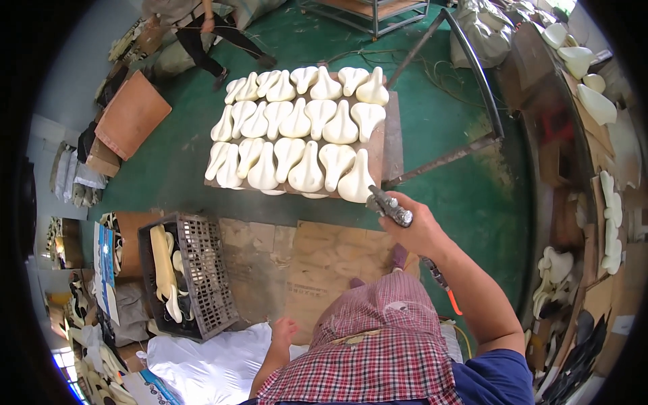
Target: Spraying adhesive onto foam bicycle seat components using a spray gun in a workshop.
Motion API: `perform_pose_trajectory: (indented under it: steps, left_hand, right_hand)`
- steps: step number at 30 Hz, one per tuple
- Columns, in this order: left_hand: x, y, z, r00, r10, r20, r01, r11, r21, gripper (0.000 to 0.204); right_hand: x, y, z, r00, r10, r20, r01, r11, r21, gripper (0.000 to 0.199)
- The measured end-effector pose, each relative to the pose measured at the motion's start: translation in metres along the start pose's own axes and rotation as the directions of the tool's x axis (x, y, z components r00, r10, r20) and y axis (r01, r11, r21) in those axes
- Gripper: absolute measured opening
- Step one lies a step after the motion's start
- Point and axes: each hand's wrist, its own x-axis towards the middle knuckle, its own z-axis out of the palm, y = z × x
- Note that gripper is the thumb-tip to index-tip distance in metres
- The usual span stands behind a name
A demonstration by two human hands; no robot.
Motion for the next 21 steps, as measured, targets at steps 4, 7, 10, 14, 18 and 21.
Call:
perform_pose_trajectory:
  steps: [4, 7, 10, 14, 18, 21]
  left_hand:
    - [-0.012, 0.003, 0.023, 0.999, 0.026, 0.022, -0.026, 1.000, -0.011, 0.022]
    - [-0.021, 0.004, 0.043, 1.000, 0.017, 0.018, -0.017, 1.000, -0.006, 0.023]
    - [-0.030, 0.005, 0.066, 1.000, 0.018, 0.019, -0.018, 1.000, -0.012, 0.024]
    - [-0.034, 0.004, 0.100, 0.996, 0.060, 0.066, -0.061, 0.998, 0.021, 0.025]
    - [-0.053, 0.014, 0.140, 0.999, 0.013, 0.039, -0.014, 1.000, 0.025, 0.023]
    - [-0.064, 0.017, 0.160, 0.999, 0.016, 0.040, -0.018, 0.998, 0.064, 0.023]
  right_hand:
    - [0.017, -0.006, -0.014, 0.994, -0.020, -0.105, 0.024, 0.999, 0.039, 0.047]
    - [0.022, -0.003, -0.022, 0.993, 0.017, -0.120, -0.011, 0.999, 0.049, 0.047]
    - [0.025, 0.001, -0.032, 0.998, 0.058, 0.038, -0.062, 0.992, 0.109, 0.045]
    - [0.056, 0.016, -0.065, 0.991, -0.044, -0.130, 0.063, 0.987, 0.148, 0.043]
    - [0.092, 0.015, -0.111, 0.943, -0.072, -0.325, 0.108, 0.990, 0.093, 0.042]
    - [0.101, 0.026, -0.129, 0.950, -0.092, -0.300, 0.120, 0.990, 0.076, 0.043]
